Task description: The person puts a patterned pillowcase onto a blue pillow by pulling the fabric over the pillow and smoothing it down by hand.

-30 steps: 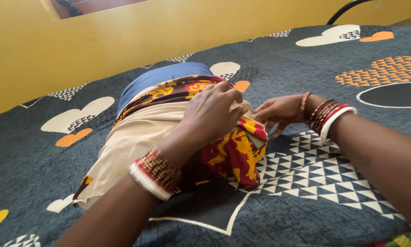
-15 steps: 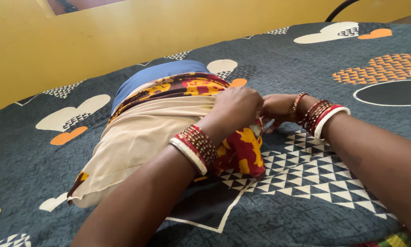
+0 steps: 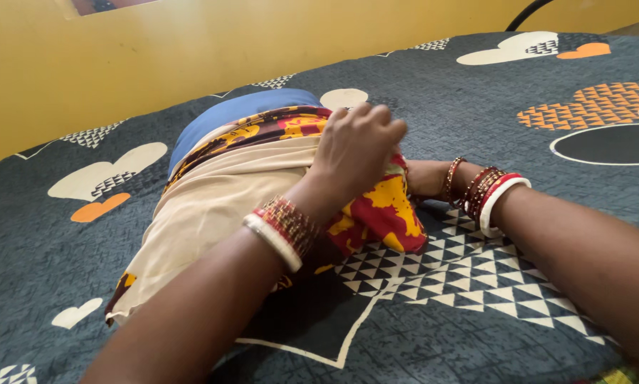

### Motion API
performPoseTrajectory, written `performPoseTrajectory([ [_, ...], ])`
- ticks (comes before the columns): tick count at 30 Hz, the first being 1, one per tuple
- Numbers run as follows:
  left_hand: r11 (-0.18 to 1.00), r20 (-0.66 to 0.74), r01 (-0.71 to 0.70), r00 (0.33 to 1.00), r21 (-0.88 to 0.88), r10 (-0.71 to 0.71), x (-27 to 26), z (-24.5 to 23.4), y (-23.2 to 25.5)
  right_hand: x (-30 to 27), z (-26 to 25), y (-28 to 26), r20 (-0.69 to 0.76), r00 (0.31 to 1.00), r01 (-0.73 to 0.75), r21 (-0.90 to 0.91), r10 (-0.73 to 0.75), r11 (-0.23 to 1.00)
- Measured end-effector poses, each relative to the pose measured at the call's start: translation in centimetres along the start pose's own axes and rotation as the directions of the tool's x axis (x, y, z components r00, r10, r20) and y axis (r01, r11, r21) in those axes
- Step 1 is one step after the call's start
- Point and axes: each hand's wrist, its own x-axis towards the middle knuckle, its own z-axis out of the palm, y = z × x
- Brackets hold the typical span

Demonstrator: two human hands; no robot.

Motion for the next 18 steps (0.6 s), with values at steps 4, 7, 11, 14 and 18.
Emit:
performPoseTrajectory([
  [4,0.993,0.166,-0.049,0.984,-0.105,0.066,-3.2,-4.6,1.0,1.1,0.0,1.6,0.002,0.978,0.21,-0.005,-0.21,0.978],
  [7,0.999,0.227,-0.032,0.973,-0.029,0.038,-6.2,-8.0,0.7,1.1,0.6,0.9,-0.025,0.948,0.319,0.076,-0.318,0.945],
  [11,1.0,0.139,0.008,0.99,-0.009,-0.007,-8.8,-10.4,0.4,-0.3,2.0,-1.7,0.015,0.969,0.23,0.297,-0.245,0.927],
  [14,0.999,0.084,0.043,0.996,0.022,-0.045,-9.2,-10.7,0.4,-0.6,3.4,-3.3,-0.039,0.961,0.274,0.287,-0.275,0.918],
  [18,0.997,0.111,0.074,0.991,0.023,-0.076,-9.3,-11.4,-0.1,0.6,4.0,-5.1,-0.21,0.915,0.379,0.158,-0.344,0.912],
])
